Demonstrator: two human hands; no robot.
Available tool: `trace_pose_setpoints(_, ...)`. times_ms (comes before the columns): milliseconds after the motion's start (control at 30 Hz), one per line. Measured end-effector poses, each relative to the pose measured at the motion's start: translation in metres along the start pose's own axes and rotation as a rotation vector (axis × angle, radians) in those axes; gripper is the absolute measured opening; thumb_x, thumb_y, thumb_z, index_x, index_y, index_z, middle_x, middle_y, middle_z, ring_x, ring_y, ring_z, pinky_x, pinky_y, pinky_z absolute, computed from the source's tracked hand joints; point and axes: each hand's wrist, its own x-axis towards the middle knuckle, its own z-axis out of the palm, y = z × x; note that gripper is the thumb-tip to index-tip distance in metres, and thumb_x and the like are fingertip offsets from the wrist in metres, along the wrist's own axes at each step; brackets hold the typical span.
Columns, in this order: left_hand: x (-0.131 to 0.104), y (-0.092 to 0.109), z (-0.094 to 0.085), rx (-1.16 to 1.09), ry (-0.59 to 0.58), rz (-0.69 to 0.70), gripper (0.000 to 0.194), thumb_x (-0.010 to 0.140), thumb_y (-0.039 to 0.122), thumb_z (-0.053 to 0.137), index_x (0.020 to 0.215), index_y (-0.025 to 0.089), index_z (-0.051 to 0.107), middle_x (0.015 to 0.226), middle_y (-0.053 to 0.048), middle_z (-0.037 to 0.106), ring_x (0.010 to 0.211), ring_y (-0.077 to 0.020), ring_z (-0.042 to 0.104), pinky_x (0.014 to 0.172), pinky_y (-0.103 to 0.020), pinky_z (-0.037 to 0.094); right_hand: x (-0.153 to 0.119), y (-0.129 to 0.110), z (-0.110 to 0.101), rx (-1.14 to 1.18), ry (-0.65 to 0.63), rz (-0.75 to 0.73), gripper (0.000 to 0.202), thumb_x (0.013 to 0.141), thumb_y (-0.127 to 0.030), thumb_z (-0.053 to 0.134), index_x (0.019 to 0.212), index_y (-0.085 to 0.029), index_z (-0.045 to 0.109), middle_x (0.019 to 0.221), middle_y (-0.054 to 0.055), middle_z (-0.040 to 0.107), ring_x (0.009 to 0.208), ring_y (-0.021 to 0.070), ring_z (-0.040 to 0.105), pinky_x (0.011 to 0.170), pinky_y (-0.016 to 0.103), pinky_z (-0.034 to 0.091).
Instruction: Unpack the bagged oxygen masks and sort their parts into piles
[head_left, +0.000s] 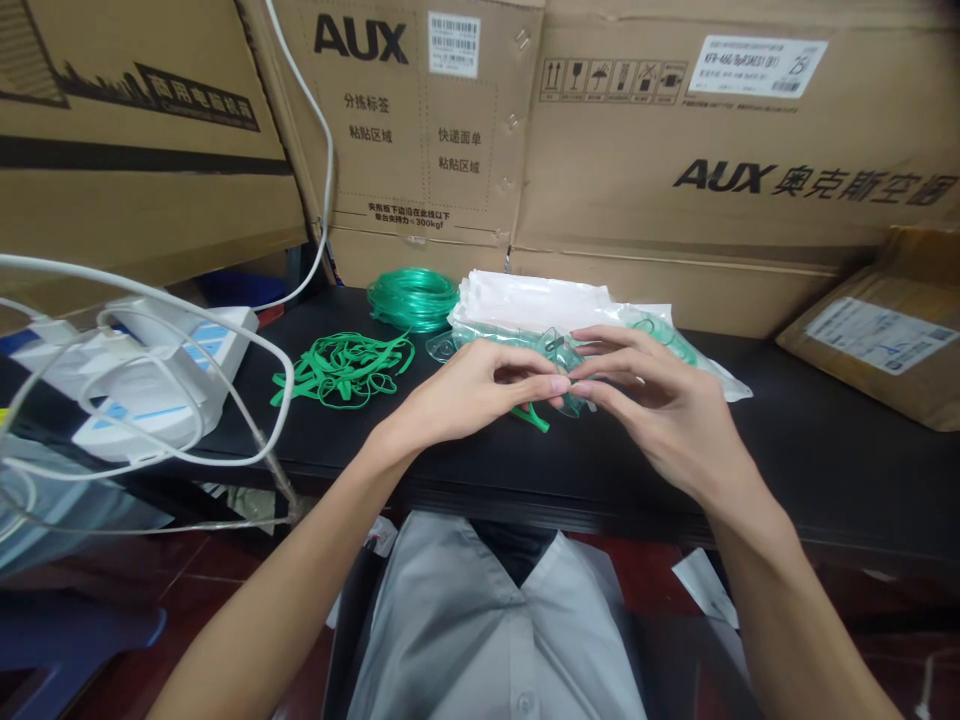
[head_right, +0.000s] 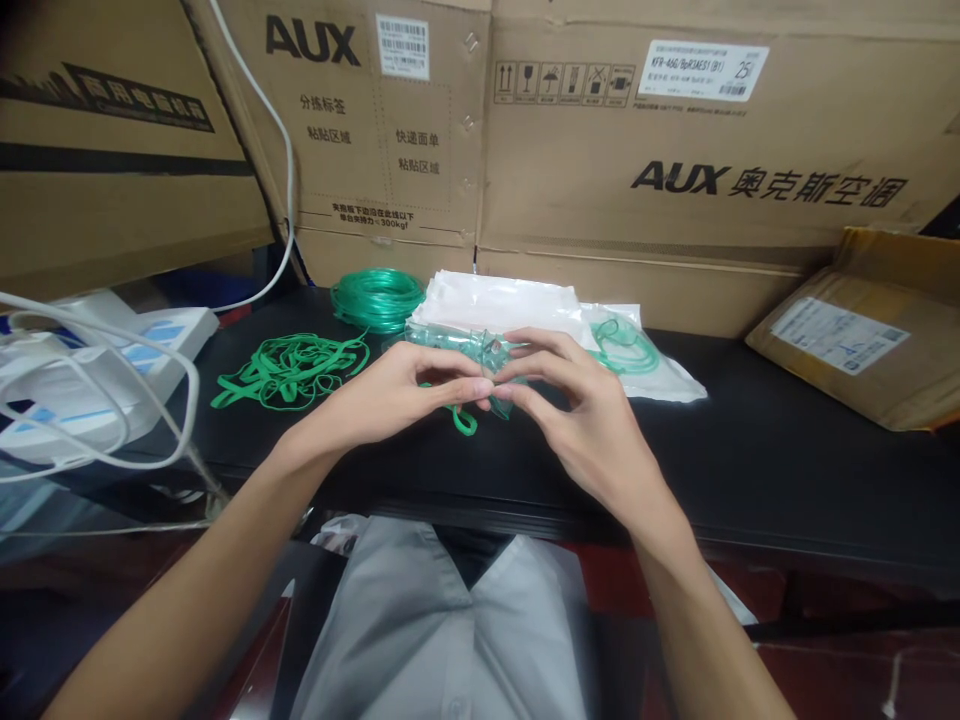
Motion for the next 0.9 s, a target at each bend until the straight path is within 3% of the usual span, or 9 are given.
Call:
trace_pose_setpoints(233,0.001,0.001,0.006,-0.043,0.015,-0.046,0.031,0.096,0.046,0.064,0.103,0.019,0.078,0.098,-0.001,0.077,0.091,-0.0187,0.068,0.081,-0.028,0.051,-0.001,0.000,0.000,0.065,0.014,0.030,0.009,0.094,-0.027,0.068,0.087,-0.027,0.075,0.125,0.005,0.070,0.121,0.0271,0.064,0.094,0.040,0.055)
trace_pose_setpoints(467,0.004,-0.001,0.011,-0.178,0.034,-0.055,0.022,0.095,0.034,0.066,0.102,0.017,0.078,0.104,-0.004,0.079,0.100,-0.0199,0.073,0.091,-0.029,0.053,0.000,0.000,0.002,0.040,0.030,0.027,0.010,0.095,-0.026,0.064,0.089,-0.027,0.072,0.124,0.006,0.069,0.124,0.0274,0.062,0.097,0.041,0.054)
trace_pose_setpoints(900,0.005,-0.001,0.011,-0.238,0.069,-0.059,0.019,0.092,0.029,0.070,0.103,0.016,0.078,0.100,-0.004,0.080,0.095,-0.0192,0.075,0.090,-0.030,0.057,0.001,0.002,-0.001,0.020,0.076,0.047,0.007,0.093,-0.022,0.065,0.088,-0.026,0.068,0.122,0.007,0.068,0.126,0.0272,0.060,0.099,0.039,0.054)
